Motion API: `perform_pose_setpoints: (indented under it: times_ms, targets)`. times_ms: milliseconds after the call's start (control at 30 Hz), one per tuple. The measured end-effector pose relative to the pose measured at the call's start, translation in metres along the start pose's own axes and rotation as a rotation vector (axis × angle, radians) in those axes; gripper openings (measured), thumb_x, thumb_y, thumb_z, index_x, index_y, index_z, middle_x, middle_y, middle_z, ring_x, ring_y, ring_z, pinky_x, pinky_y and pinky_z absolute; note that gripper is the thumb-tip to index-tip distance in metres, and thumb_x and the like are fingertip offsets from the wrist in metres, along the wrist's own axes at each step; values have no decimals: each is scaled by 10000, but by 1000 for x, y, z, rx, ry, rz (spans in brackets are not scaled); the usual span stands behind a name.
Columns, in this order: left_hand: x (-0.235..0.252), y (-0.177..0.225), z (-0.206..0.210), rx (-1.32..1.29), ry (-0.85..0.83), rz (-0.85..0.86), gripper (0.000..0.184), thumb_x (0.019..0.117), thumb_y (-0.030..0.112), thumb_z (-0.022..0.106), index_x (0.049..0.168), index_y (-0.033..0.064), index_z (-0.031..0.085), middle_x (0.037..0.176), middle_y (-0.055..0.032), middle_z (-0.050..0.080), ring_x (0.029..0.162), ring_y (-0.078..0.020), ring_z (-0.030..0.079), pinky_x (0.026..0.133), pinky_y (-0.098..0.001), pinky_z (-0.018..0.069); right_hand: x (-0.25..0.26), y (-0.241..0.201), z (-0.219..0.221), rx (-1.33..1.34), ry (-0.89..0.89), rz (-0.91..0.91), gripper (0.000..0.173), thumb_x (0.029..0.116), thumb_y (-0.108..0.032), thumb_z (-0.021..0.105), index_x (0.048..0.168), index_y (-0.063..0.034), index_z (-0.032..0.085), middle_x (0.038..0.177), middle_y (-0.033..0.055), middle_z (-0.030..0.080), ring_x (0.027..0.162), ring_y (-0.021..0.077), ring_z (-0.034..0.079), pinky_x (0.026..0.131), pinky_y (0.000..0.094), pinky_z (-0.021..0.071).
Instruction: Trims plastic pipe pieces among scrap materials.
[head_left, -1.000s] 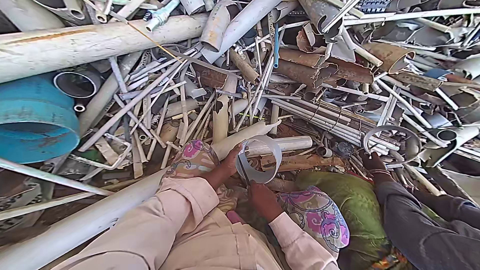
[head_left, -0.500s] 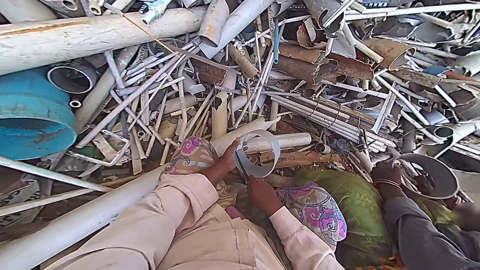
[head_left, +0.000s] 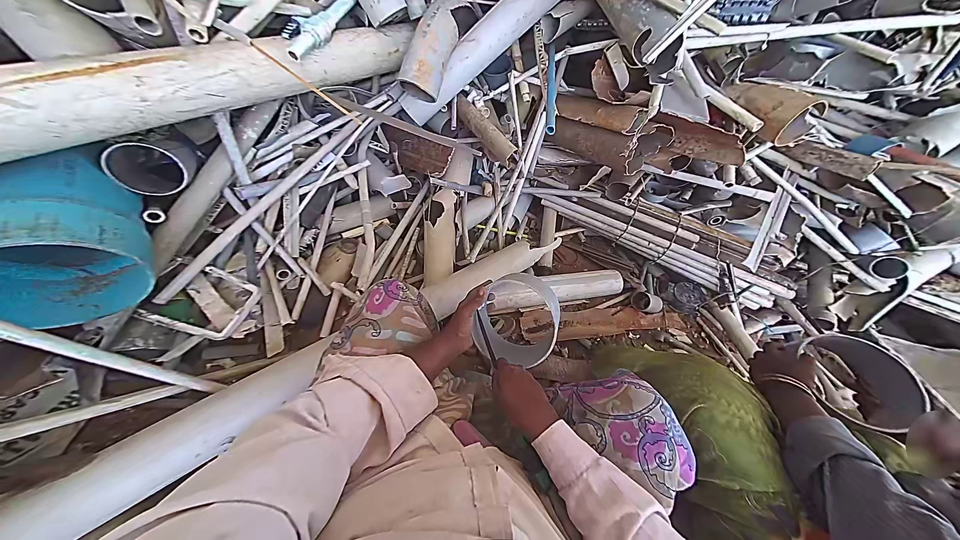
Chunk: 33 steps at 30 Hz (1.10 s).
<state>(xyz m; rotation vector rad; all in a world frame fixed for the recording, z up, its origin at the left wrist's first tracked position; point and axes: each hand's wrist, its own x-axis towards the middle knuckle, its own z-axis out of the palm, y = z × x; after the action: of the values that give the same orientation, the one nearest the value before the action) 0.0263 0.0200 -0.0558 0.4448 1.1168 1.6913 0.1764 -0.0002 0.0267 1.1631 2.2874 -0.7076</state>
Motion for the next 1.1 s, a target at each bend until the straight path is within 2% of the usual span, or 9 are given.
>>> perform_pose_setpoints:
  times_ms: [267,467,567,667,767,900,1000,1100]
  targets:
    - [0,0,0,-86,38,18,490,1109,278,260,1526,25,304,1371,-163,518,1125,-189,579,949,-329,487,3,-1,2,87,7,-49,399,1132,-226,350,1370,46,522,1265,274,630,1208,401,633,1009,548,503]
    - [3,-5,-3,-32,31,73,524,1085,265,294,1542,9,291,1479,-197,445,1234,-212,534,1017,-333,451,2,-4,1,47,8,-14,424,1137,-251,333,1401,29,511,1295,267,626,1234,396,627,1014,549,502]
    - [3,-5,-3,-25,31,79,530,1077,270,305,1537,6,297,1475,-193,447,1231,-212,534,1010,-333,453,1,-7,2,-16,9,22,414,1135,-253,337,1411,10,501,1299,255,630,1225,393,638,988,552,521]
    - [1,-4,0,-52,47,68,508,1086,259,288,1528,10,306,1455,-188,460,1204,-209,547,992,-332,464,2,-3,1,46,5,-26,426,1136,-250,341,1397,39,515,1308,273,620,1241,404,622,1023,553,498]
    - [1,-4,-2,-49,45,72,529,1079,270,287,1539,10,289,1487,-195,437,1235,-220,533,1012,-340,455,4,1,-3,83,-27,-74,433,1141,-255,335,1403,45,506,1292,281,618,1231,399,619,1035,550,480]
    - [2,-4,-3,-20,30,72,522,1076,257,294,1533,3,296,1471,-195,445,1223,-214,535,1006,-339,456,6,6,-6,105,-29,-94,404,1139,-250,354,1354,40,535,1225,271,634,1166,394,640,992,548,496]
    - [4,-7,-5,34,18,70,507,1087,261,304,1525,8,329,1457,-187,458,1211,-204,538,1000,-332,456,6,4,-6,42,-28,-51,409,1135,-249,347,1374,28,530,1269,268,630,1213,399,629,1002,559,496]
    - [6,-15,-7,73,14,87,517,1083,267,329,1524,-2,339,1493,-198,431,1255,-212,514,1029,-336,440,5,-1,-2,-41,-35,3,383,1115,-214,378,1384,18,521,1310,258,625,1245,402,623,993,572,509]
